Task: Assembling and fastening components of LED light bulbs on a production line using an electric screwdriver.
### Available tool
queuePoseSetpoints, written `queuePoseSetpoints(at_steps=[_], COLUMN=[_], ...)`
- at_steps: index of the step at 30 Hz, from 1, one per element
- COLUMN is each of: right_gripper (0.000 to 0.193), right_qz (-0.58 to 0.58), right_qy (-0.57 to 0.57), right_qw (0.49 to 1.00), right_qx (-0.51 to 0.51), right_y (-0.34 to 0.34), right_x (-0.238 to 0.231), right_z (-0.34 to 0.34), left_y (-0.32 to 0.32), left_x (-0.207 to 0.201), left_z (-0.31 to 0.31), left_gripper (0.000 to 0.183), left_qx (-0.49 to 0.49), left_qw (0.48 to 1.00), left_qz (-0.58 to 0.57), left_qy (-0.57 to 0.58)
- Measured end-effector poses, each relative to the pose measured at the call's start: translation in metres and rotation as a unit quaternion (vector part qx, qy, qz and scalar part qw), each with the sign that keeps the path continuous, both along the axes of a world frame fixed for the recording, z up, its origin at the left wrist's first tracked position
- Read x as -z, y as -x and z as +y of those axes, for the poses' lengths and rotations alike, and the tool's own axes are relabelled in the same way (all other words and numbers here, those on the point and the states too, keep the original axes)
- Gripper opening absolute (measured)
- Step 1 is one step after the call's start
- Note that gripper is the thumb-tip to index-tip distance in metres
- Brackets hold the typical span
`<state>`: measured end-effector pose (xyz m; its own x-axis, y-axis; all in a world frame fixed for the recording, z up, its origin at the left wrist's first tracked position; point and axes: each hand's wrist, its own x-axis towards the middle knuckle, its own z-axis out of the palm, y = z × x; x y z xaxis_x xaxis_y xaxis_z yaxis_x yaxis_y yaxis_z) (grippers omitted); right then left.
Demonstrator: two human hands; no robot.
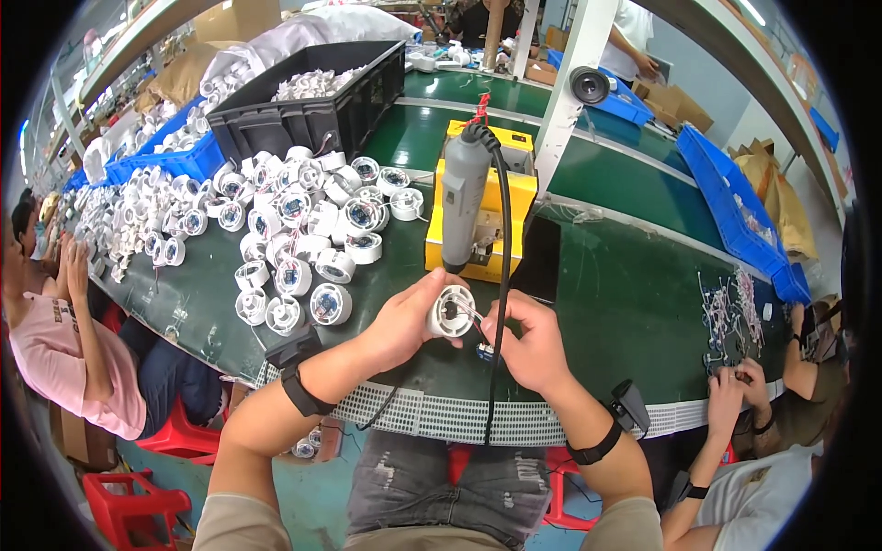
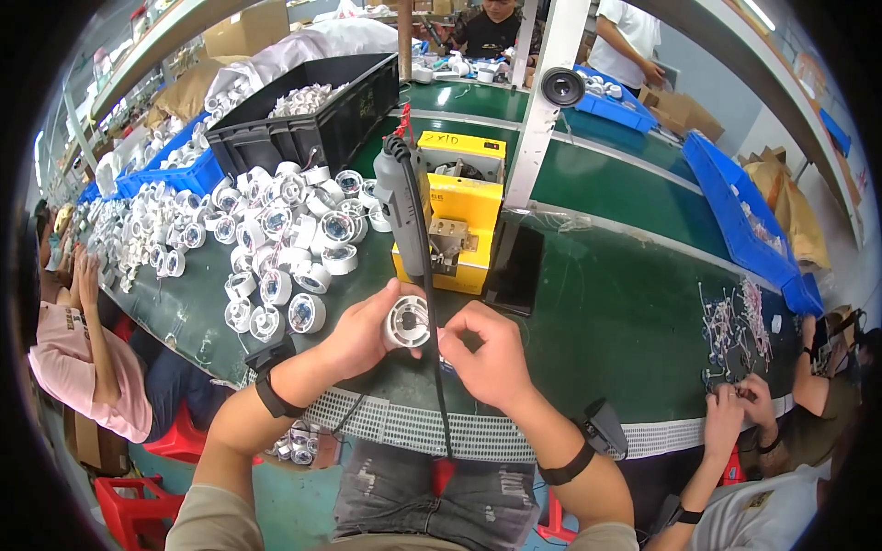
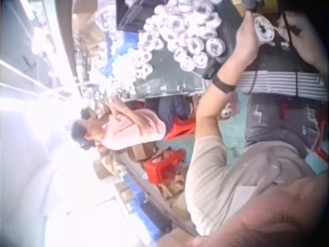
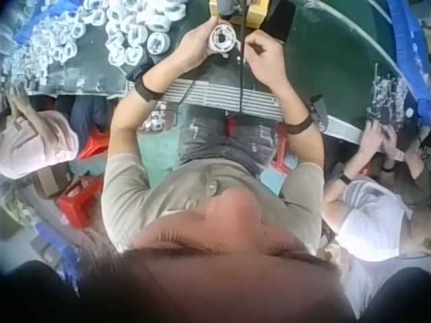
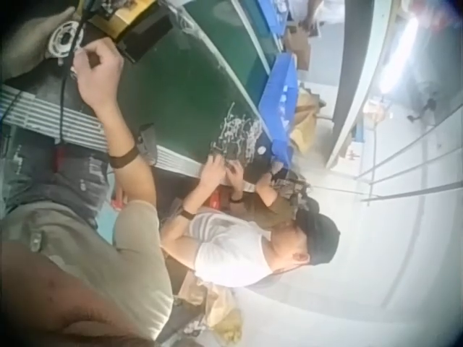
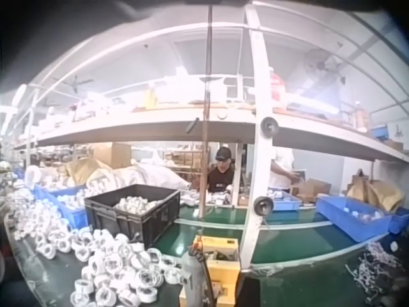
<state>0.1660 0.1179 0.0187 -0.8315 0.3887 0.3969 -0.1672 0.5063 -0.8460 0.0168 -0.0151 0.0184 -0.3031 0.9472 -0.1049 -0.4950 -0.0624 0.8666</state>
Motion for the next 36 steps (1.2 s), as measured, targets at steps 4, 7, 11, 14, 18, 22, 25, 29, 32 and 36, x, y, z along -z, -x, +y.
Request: queuePoseSetpoints(at_steps=[4, 7, 11, 14, 18, 22, 25, 29, 32, 36], right_gripper=[0.011, 0.010, 0.020, 0.029, 0.031, 0.017, 0.018, 0.015, 0.015, 0.016], right_qz=[-0.008, 0.004, -0.023, -0.002, 0.015, -0.010, -0.027, 0.024, 0.014, 0.025], right_qy=[0.009, -0.012, 0.036, 0.001, -0.193, 0.013, 0.188, 0.201, 0.172, 0.267], right_qw=[0.999, 0.998, 0.996, 0.998, 0.979, 1.000, 0.982, 0.976, 0.983, 0.963], right_qx=[0.040, 0.054, 0.075, 0.064, 0.057, 0.021, -0.017, -0.081, -0.069, -0.022], right_y=[0.002, 0.001, 0.004, -0.002, -0.007, -0.010, -0.009, -0.003, -0.002, -0.001], right_x=[-0.003, -0.006, -0.009, -0.025, -0.025, -0.026, -0.024, -0.016, -0.016, -0.013], right_z=[-0.008, -0.013, -0.013, -0.014, -0.005, -0.006, -0.009, -0.007, -0.011, -0.020], left_y=[-0.007, -0.008, -0.001, -0.002, -0.005, -0.007, -0.008, -0.010, -0.013, -0.017], left_x=[-0.006, -0.007, 0.005, 0.005, 0.012, 0.010, 0.008, 0.002, 0.000, -0.001], left_z=[0.000, 0.002, 0.000, -0.001, -0.001, -0.001, -0.004, -0.005, -0.002, -0.002], left_gripper=[0.038, 0.037, 0.037, 0.036, 0.033, 0.030, 0.031, 0.037, 0.041, 0.038], left_qx=[0.013, 0.027, 0.016, -0.027, -0.081, -0.093, -0.067, 0.032, 0.066, 0.051], left_qw=[0.999, 0.999, 0.999, 0.997, 0.990, 0.981, 0.977, 0.986, 0.983, 0.980], left_qz=[-0.031, -0.023, 0.011, 0.019, 0.099, 0.157, 0.136, 0.005, -0.038, -0.047], left_qy=[-0.013, -0.012, -0.049, -0.065, -0.052, -0.070, -0.148, -0.163, -0.169, -0.187])
